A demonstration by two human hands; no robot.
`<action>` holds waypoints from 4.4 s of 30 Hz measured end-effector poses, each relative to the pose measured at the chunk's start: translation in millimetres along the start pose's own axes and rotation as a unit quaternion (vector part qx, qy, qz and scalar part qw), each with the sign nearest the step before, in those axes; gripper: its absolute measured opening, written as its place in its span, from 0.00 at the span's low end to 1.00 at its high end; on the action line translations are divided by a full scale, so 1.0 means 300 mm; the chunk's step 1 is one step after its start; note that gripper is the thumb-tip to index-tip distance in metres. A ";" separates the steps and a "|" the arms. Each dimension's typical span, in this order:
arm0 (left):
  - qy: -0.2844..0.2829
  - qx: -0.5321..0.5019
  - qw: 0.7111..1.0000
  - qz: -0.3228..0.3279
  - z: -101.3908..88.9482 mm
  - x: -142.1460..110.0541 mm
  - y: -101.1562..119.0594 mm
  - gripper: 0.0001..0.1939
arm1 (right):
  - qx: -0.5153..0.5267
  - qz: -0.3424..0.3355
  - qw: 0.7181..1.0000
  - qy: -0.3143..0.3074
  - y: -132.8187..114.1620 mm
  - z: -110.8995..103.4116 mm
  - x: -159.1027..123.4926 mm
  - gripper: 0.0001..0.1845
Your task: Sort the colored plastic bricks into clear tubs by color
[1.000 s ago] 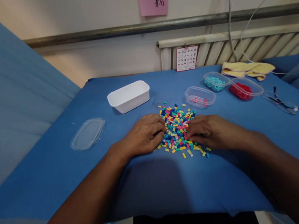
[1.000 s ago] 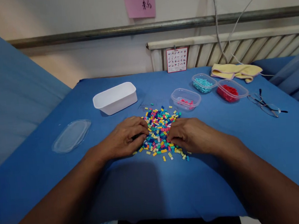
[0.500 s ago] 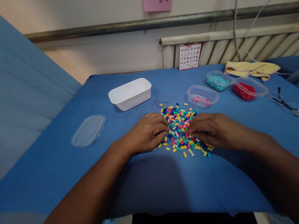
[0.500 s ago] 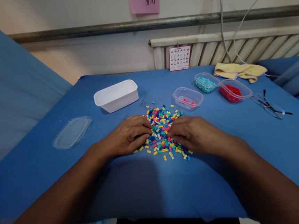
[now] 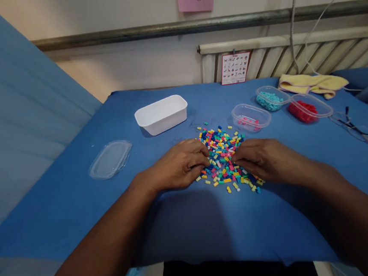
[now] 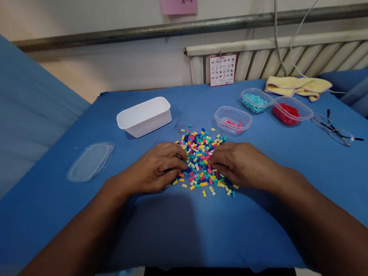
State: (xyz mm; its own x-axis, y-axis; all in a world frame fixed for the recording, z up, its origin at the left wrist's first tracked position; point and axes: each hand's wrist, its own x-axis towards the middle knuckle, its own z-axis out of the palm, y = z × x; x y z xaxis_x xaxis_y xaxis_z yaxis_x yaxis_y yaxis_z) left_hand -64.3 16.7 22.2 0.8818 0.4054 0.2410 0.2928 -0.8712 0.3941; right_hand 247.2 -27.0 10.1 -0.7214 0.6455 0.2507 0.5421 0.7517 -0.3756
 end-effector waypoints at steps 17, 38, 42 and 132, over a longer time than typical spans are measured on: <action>0.004 -0.008 0.999 -0.037 -0.020 -0.011 -0.009 0.10 | -0.053 0.068 0.996 0.003 -0.035 0.071 -0.001 0.12; -0.077 -0.036 0.996 -0.023 -0.029 0.002 0.048 0.09 | -0.015 0.093 0.994 -0.051 -0.072 0.048 0.003 0.09; -0.077 -0.013 0.997 -0.020 -0.016 0.011 0.056 0.07 | -0.027 0.099 0.993 -0.051 -0.078 0.053 0.009 0.09; 0.142 -0.327 0.896 -0.263 0.065 0.047 0.073 0.07 | -0.020 0.099 0.995 -0.016 -0.093 0.102 0.065 0.12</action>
State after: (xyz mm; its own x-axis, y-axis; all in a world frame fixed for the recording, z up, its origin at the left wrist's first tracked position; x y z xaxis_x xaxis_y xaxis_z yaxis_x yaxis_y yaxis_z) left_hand -38.3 -2.1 16.9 0.5288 0.8474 0.0483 0.2790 -0.2273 0.9330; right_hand 204.9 -39.6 -1.9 -0.6111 0.7779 0.1465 0.6914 0.6147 -0.3797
